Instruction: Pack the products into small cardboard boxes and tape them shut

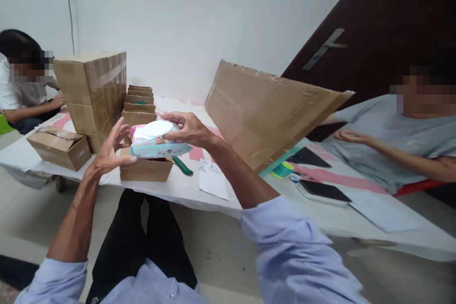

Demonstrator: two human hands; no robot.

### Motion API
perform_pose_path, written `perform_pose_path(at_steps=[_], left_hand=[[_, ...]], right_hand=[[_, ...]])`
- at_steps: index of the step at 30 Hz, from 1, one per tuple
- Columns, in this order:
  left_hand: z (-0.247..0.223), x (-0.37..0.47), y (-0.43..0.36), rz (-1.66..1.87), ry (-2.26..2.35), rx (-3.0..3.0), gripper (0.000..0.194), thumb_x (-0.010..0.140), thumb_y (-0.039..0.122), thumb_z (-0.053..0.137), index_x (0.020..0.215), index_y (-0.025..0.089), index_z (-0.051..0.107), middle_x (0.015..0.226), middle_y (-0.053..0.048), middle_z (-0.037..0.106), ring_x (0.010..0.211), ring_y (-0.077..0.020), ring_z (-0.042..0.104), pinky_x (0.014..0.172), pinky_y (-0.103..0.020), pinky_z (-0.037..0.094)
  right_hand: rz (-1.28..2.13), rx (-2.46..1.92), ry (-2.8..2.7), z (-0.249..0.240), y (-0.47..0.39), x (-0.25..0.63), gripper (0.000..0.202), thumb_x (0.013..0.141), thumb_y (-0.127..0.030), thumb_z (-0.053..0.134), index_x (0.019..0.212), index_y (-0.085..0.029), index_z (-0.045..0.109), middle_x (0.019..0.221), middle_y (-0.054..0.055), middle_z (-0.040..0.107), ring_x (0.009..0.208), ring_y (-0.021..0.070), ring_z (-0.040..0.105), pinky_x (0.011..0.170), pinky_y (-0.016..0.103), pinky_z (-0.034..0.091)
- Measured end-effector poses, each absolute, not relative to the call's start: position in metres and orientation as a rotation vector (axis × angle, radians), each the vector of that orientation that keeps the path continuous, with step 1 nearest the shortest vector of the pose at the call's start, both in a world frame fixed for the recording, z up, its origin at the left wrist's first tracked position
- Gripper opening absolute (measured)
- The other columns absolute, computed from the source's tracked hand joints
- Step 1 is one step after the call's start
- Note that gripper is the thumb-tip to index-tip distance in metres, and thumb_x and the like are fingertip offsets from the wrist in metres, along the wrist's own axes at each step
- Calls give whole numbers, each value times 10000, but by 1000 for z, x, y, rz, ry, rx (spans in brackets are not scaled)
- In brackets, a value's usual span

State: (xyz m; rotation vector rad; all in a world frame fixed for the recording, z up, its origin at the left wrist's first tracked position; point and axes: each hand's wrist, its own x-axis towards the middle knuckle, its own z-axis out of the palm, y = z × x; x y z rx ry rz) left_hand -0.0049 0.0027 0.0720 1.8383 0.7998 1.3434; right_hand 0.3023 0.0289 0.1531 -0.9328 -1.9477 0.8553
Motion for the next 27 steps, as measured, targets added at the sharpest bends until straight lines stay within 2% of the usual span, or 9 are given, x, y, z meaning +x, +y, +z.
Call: perform_pose_path(at_steps=[3, 6, 8, 10, 12, 15, 19, 22, 27], left_hand=[[88, 25, -12, 1442, 822, 1843, 1088, 663, 510, 983, 1614, 260, 518, 1557, -158, 606, 1435, -410, 592, 1198, -556, 501], [93, 35, -32, 1596, 890, 1772, 881, 689, 504, 963, 1471, 224, 667, 1432, -129, 694, 1303, -384, 672, 1147, -528, 544], [99, 32, -44, 1690, 902, 1681, 808, 716, 496, 942, 1443, 251, 688, 1375, -100, 725, 1239, -362, 705, 1083, -499, 588], [110, 28, -52, 1755, 904, 1587, 747, 764, 505, 900, 1441, 275, 685, 1313, -76, 750, 1179, -336, 732, 1025, -474, 619], [122, 27, -54, 1752, 913, 1536, 697, 794, 521, 866, 1420, 270, 691, 1255, -70, 765, 1122, -314, 748, 976, -454, 638], [133, 29, -50, 1665, 969, 1505, 689, 776, 529, 875, 1371, 227, 701, 1251, -87, 763, 1111, -305, 746, 940, -426, 644], [124, 28, -42, 1444, 1064, 1485, 855, 652, 499, 951, 1400, 208, 657, 1296, -120, 746, 1144, -330, 723, 799, -376, 652], [107, 27, -38, 1292, 1107, 1475, 871, 603, 498, 965, 1370, 213, 667, 1284, -129, 742, 1121, -333, 717, 693, -326, 629], [88, 27, -30, 1264, 1163, 1423, 795, 595, 502, 957, 1285, 202, 703, 1254, -132, 740, 1083, -313, 720, 621, -280, 597]], right_hand=[[998, -886, -1875, 153, 16, 293, 777, 631, -471, 971, 1299, -141, 750, 1328, 155, 727, 1125, 300, 719, 874, 428, 677], [1003, -807, -1837, 155, -10, 295, 763, 717, -612, 927, 1316, -182, 731, 1418, 161, 676, 1278, 335, 668, 925, 457, 676], [958, -710, -1833, 154, -32, 299, 781, 770, -685, 874, 1386, -241, 695, 1547, 137, 598, 1400, 347, 603, 1021, 481, 645], [914, -627, -1810, 148, -48, 300, 832, 795, -717, 844, 1479, -298, 626, 1617, 105, 543, 1431, 338, 587, 1094, 488, 609], [884, -616, -1740, 136, -54, 294, 822, 839, -732, 799, 1510, -309, 583, 1562, 98, 597, 1376, 317, 635, 1113, 482, 598], [874, -663, -1571, 110, -43, 279, 737, 870, -767, 739, 1388, -251, 642, 1355, 107, 728, 1302, 310, 684, 1126, 474, 588], [1076, -788, -1358, 73, -15, 264, 731, 801, -805, 755, 1233, -218, 692, 1250, 114, 780, 1216, 322, 737, 1075, 500, 623], [1231, -904, -1231, 50, -5, 261, 629, 846, -722, 755, 1208, -211, 694, 1203, 107, 797, 1168, 303, 762, 1001, 502, 665], [1279, -952, -1207, 33, -3, 262, 493, 922, -603, 732, 1221, -213, 691, 1237, 107, 799, 1175, 281, 767, 995, 478, 673]])
